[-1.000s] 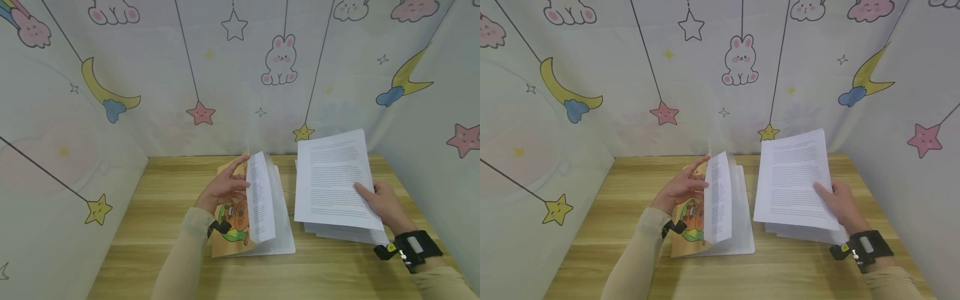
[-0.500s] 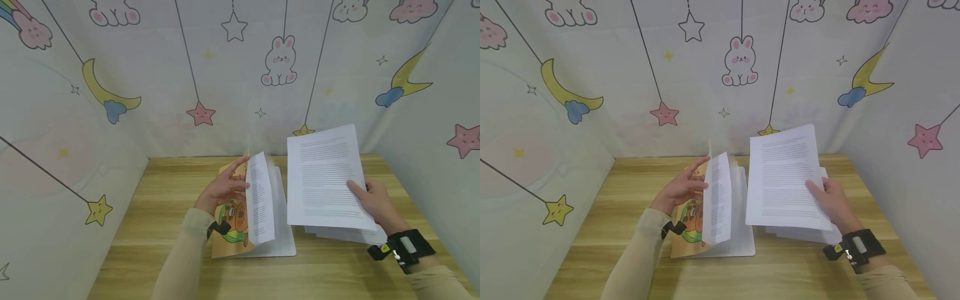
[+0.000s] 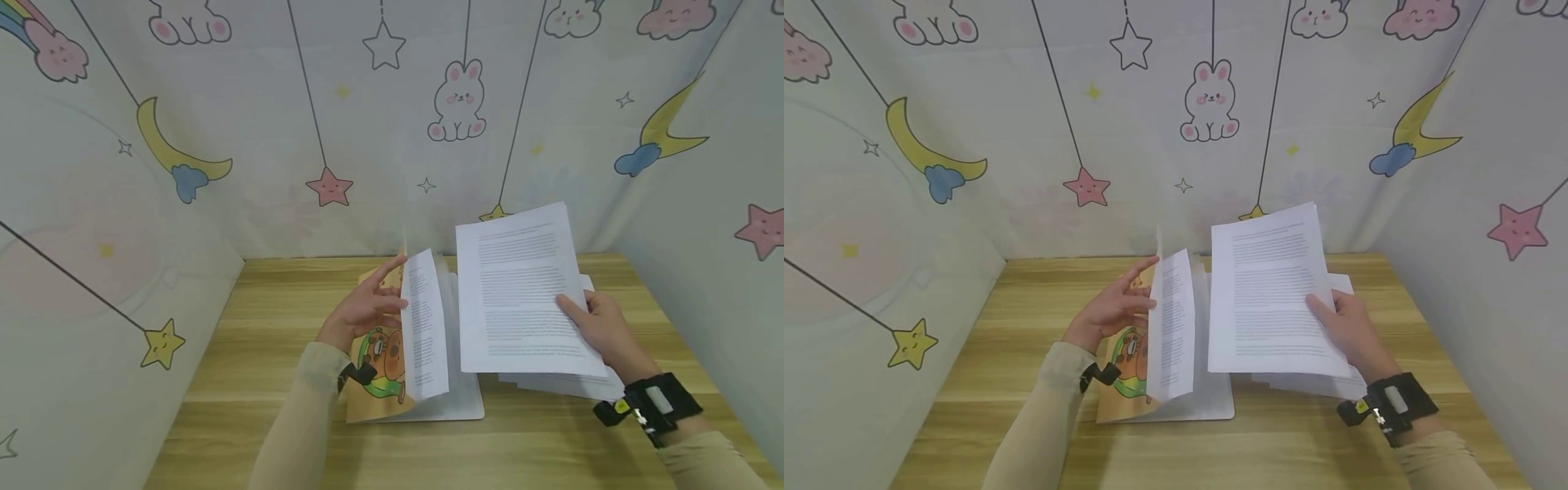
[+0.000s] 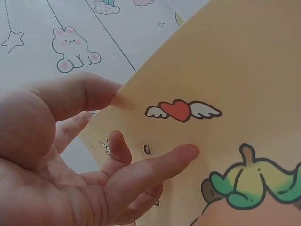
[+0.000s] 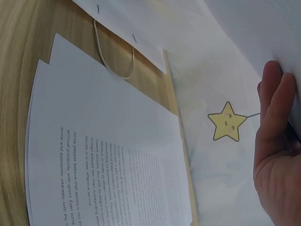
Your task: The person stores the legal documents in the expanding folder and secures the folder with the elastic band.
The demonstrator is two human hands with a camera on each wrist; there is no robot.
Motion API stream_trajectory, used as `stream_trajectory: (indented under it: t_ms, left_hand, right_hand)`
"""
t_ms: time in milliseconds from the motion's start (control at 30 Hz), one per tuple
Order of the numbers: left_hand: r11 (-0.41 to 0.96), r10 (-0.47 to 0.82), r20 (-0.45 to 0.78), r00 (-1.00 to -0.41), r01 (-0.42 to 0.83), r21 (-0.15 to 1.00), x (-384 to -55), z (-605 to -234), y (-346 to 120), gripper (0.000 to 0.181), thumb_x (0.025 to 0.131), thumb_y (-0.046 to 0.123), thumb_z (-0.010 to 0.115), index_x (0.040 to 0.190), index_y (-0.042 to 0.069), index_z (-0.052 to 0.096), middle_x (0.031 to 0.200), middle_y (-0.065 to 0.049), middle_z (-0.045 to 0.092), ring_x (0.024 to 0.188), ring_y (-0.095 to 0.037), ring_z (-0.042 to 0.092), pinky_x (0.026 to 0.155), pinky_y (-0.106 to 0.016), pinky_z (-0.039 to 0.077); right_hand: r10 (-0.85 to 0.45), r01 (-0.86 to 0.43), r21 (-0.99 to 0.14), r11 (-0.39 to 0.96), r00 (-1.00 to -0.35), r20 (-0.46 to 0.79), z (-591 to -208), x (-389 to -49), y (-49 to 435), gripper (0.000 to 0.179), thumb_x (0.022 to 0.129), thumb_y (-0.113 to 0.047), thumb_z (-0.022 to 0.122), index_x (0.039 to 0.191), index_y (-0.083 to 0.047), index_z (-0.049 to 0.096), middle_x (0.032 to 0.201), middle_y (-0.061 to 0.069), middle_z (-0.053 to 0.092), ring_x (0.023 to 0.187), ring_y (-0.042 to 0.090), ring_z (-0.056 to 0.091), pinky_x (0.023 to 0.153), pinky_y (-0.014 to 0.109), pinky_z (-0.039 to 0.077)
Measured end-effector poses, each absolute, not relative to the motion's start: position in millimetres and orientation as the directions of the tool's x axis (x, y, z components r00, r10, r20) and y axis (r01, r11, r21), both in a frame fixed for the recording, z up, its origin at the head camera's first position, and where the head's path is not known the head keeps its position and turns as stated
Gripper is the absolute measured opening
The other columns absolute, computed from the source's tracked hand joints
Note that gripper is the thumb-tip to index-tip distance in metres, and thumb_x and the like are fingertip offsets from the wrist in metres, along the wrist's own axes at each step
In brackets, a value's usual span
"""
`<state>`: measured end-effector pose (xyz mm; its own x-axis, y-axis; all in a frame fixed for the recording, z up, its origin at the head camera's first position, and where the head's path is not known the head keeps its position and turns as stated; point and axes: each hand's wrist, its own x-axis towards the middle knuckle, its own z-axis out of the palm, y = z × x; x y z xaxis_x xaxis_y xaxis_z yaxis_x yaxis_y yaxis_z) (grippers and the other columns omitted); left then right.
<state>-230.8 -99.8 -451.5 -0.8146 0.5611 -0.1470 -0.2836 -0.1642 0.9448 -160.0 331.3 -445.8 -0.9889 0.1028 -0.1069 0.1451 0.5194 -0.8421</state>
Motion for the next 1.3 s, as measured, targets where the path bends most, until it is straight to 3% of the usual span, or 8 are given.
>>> stream_trajectory:
  t_ms: [267, 500, 700, 933, 1300]
  left_hand:
    - [-0.168, 0.562, -0.141, -0.815, -0.28, 0.945, -232, -453, -101, 0.088, 0.096, -0.009, 0.065, 0.159, 0.046, 0.037, 0.122, -0.027, 0.055, 0.108, -0.049, 0.068, 0.076, -0.05, 0.062]
    - [-0.172, 0.568, -0.133, -0.812, -0.276, 0.946, -231, -453, -101, 0.088, 0.097, -0.009, 0.064, 0.16, 0.045, 0.037, 0.126, -0.033, 0.052, 0.103, -0.044, 0.069, 0.076, -0.049, 0.062]
    - [-0.17, 0.564, -0.132, -0.815, -0.271, 0.947, -231, -453, -101, 0.089, 0.096, -0.01, 0.064, 0.16, 0.045, 0.037, 0.119, -0.025, 0.056, 0.105, -0.045, 0.068, 0.077, -0.05, 0.062]
    - [-0.17, 0.569, -0.128, -0.813, -0.269, 0.948, -231, -454, -101, 0.089, 0.096, -0.009, 0.065, 0.16, 0.046, 0.037, 0.13, -0.036, 0.05, 0.106, -0.046, 0.069, 0.078, -0.051, 0.062]
    - [-0.159, 0.566, -0.125, -0.815, -0.257, 0.953, -232, -454, -101, 0.088, 0.096, -0.008, 0.065, 0.159, 0.047, 0.038, 0.137, -0.041, 0.048, 0.109, -0.05, 0.067, 0.078, -0.051, 0.062]
  right_hand:
    - [0.064, 0.123, -0.846, 0.52, -0.992, -0.106, -450, -161, 325, 0.07, 0.106, -0.052, 0.056, 0.148, 0.004, 0.053, 0.112, 0.025, 0.071, 0.078, 0.023, 0.074, 0.063, 0.034, 0.061]
    - [0.049, 0.15, -0.847, 0.51, -0.988, -0.145, -448, -160, 319, 0.069, 0.106, -0.052, 0.057, 0.147, 0.004, 0.052, 0.108, 0.02, 0.073, 0.077, 0.023, 0.074, 0.062, 0.034, 0.06]
    - [0.027, 0.141, -0.855, 0.498, -0.989, -0.147, -448, -160, 316, 0.065, 0.107, -0.048, 0.057, 0.145, 0.004, 0.054, 0.105, 0.017, 0.075, 0.077, 0.023, 0.075, 0.062, 0.034, 0.06]
    - [0.009, 0.142, -0.853, 0.502, -0.987, -0.158, -454, -163, 314, 0.064, 0.107, -0.047, 0.057, 0.143, 0.005, 0.055, 0.102, 0.015, 0.075, 0.076, 0.023, 0.075, 0.061, 0.033, 0.06]
    - [-0.028, 0.104, -0.849, 0.519, -0.99, -0.138, -462, -169, 308, 0.061, 0.107, -0.046, 0.058, 0.14, 0.006, 0.058, 0.101, 0.016, 0.075, 0.076, 0.023, 0.074, 0.061, 0.032, 0.058]
